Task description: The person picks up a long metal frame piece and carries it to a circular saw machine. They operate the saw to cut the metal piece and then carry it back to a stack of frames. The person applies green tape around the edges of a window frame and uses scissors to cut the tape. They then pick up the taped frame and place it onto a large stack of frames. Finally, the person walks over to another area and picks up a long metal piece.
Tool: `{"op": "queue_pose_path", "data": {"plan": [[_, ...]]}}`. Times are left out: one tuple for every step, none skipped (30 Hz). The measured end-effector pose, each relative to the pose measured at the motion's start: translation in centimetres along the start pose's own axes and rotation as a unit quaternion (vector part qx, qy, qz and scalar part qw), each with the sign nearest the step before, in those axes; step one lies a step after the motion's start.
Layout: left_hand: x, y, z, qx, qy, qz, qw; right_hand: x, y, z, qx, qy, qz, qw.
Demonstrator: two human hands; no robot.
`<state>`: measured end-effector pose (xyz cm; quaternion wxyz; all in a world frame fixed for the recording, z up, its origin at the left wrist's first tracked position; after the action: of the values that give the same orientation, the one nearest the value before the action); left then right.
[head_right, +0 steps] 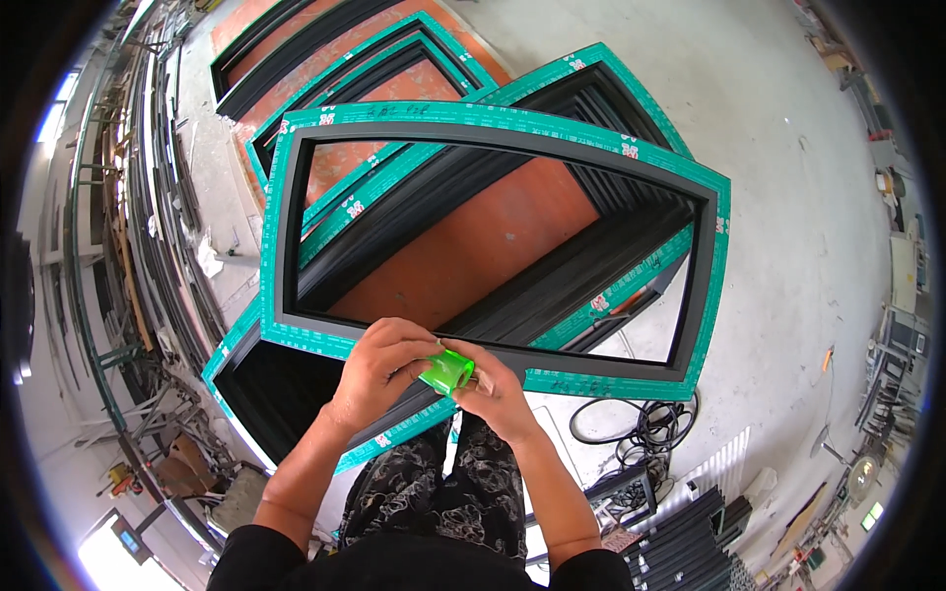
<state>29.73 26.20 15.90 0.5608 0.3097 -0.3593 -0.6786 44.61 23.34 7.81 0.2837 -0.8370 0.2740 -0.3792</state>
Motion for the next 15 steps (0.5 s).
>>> {"op": "queue_pose_path", "data": {"plan": [[-0.4,-0.1,0.0,0.002,-0.002,-0.002,1.000,0.0,0.0,0.5,0.000,0.003,0.001,1.000],[-0.7,0.0,-0.3,-0.018,-0.033,-0.018,0.999,0.0,-0.1,0.9,0.003,-0.006,0.007,1.000],[-1.0,0.1,-0.7,-0.038,-0.067,-0.035,0.996,0.1,-0.1,1.2,0.004,-0.013,0.014,1.000],[-1.4,0.6,-0.9,-0.062,-0.077,-0.052,0.994,0.0,-0.2,1.7,0.002,-0.009,0.015,1.000],[-1.9,0.7,-1.0,-0.061,-0.081,-0.054,0.993,-0.1,-0.1,1.9,0.006,-0.021,-0.002,1.000],[-2.4,1.2,-1.4,-0.074,-0.095,-0.084,0.989,-0.3,0.1,2.0,0.009,-0.036,-0.018,0.999],[-2.8,1.6,-1.8,-0.087,-0.109,-0.115,0.984,-0.5,-0.2,2.3,0.006,-0.035,-0.017,0.999],[-3.1,1.7,-2.1,-0.088,-0.112,-0.115,0.983,-0.6,-0.3,2.4,-0.004,-0.038,-0.027,0.999],[-3.6,2.0,-2.4,-0.095,-0.117,-0.129,0.980,-0.7,-0.5,2.6,-0.013,-0.040,-0.035,0.998],[-4.0,2.2,-2.7,-0.102,-0.121,-0.144,0.977,-0.8,-0.4,2.9,-0.014,-0.039,-0.033,0.999],[-4.3,2.2,-3.0,-0.103,-0.123,-0.146,0.976,-1.1,-0.4,3.2,-0.052,-0.037,-0.021,0.998],[-4.7,2.0,-3.3,-0.097,-0.127,-0.138,0.977,-1.4,-0.5,3.5,-0.089,-0.036,-0.008,0.995],[-5.1,1.6,-3.6,-0.090,-0.132,-0.129,0.979,-1.7,-0.6,3.9,-0.090,-0.035,-0.005,0.995],[-5.6,1.4,-3.8,-0.091,-0.134,-0.131,0.978,-2.1,-0.5,4.5,-0.173,-0.018,-0.025,0.984],[-6.4,0.0,-3.6,0.014,-0.119,-0.046,0.992,-2.5,-0.3,5.1,-0.256,-0.001,-0.046,0.965]]}}
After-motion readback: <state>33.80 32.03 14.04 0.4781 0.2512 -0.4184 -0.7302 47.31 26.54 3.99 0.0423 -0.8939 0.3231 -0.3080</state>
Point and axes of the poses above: each hand's wrist, its own x-axis away from the middle knuckle, its own z-axis out of the back of the hand, y = z × x, the point moved 8 cm from there along -x, towards the middle knuckle, and after that the axes turned 1 degree about y, right-handed, at the moved point
